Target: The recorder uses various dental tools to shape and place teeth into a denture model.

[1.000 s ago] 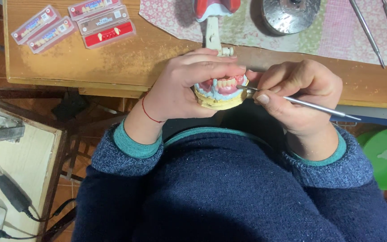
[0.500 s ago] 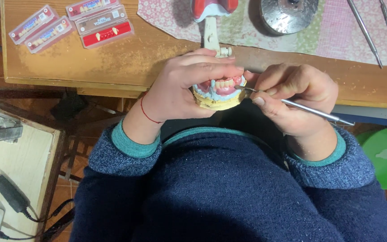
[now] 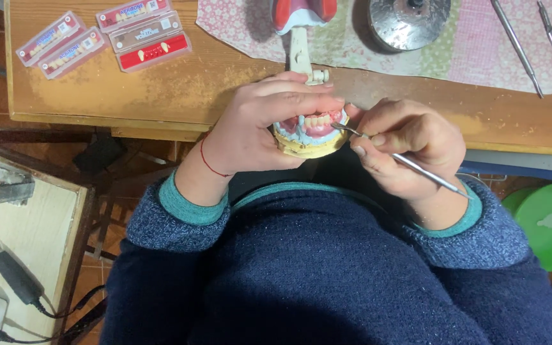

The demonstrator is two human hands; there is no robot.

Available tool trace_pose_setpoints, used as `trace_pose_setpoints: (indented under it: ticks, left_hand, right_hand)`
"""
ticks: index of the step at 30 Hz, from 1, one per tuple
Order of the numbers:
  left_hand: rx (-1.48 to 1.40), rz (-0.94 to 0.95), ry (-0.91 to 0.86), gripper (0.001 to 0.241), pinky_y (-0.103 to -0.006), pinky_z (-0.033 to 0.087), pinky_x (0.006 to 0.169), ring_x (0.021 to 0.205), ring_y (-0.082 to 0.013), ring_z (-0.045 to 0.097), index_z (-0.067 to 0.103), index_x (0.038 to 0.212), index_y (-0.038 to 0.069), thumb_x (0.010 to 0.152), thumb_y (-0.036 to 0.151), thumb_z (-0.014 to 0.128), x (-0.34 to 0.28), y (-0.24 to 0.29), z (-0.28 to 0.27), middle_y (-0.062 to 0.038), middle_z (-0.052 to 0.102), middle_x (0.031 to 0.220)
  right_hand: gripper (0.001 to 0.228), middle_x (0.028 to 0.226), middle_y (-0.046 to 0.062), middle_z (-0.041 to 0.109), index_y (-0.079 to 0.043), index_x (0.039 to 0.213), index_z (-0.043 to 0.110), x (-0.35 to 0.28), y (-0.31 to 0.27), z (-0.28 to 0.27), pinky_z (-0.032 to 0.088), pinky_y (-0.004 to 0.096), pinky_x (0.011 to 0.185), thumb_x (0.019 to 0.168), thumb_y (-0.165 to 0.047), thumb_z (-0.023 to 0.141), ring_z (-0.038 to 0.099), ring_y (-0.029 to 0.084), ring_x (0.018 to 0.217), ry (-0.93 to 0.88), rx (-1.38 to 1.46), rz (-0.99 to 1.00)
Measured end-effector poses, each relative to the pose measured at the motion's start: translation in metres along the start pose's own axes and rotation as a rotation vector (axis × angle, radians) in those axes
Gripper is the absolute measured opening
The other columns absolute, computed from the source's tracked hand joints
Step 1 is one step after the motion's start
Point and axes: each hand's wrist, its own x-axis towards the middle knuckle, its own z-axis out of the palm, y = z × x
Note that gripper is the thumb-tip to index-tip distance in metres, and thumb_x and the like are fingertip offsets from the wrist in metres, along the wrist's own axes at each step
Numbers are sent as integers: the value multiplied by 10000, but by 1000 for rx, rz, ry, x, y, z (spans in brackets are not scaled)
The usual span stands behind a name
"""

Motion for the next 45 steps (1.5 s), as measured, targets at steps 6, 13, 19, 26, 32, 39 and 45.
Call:
trace_pose_setpoints:
  ticks: [6,13,19,26,32,39,45]
  left_hand:
    - [-4,12,-5,540,-372,553,1071,1230,-250,715,699,1314,103,813,113,899,0,0,0,-86,746,1216]
    - [-9,31,4,537,-369,557,1058,1226,-260,712,695,1312,100,817,118,901,0,-1,0,-80,745,1230]
    - [-19,18,-4,526,-363,571,1038,1202,-248,727,696,1313,100,830,128,904,0,-1,0,-67,742,1224]
    - [-8,43,7,526,-380,554,1058,1213,-252,718,693,1311,100,828,121,902,0,0,0,-79,742,1245]
    - [-17,20,-2,520,-368,552,1064,1216,-239,721,696,1307,90,828,107,897,1,1,0,-85,746,1214]
    - [-12,23,-9,533,-360,550,1070,1221,-235,718,688,1333,74,840,101,890,1,3,-1,-107,740,1244]
    - [9,21,-30,569,-385,540,1088,1209,-251,719,686,1328,67,796,116,882,1,1,-2,-128,727,1277]
  right_hand:
    - [302,960,186,657,-23,930,458,-3,4,0,651,406,844,969,57,746,711,254,813,-31,-122,-119]
    - [285,941,177,655,-17,931,466,-1,4,2,656,408,836,967,63,737,711,255,800,-52,-170,-148]
    - [320,951,164,638,-27,926,448,-2,5,5,662,414,845,964,79,748,702,254,786,-41,-196,-181]
    - [315,944,171,641,-21,923,459,1,1,9,654,409,835,952,83,755,699,275,824,-31,-256,-204]
    - [337,954,168,655,-22,926,448,1,-5,11,655,381,835,978,71,768,726,255,808,-11,-277,-147]
    - [333,903,162,708,-34,937,468,-1,-14,12,621,309,776,1020,8,788,757,235,853,37,-353,-25]
    - [316,908,144,694,-48,885,440,8,-26,12,581,271,735,1012,-6,727,707,158,805,82,-210,134]
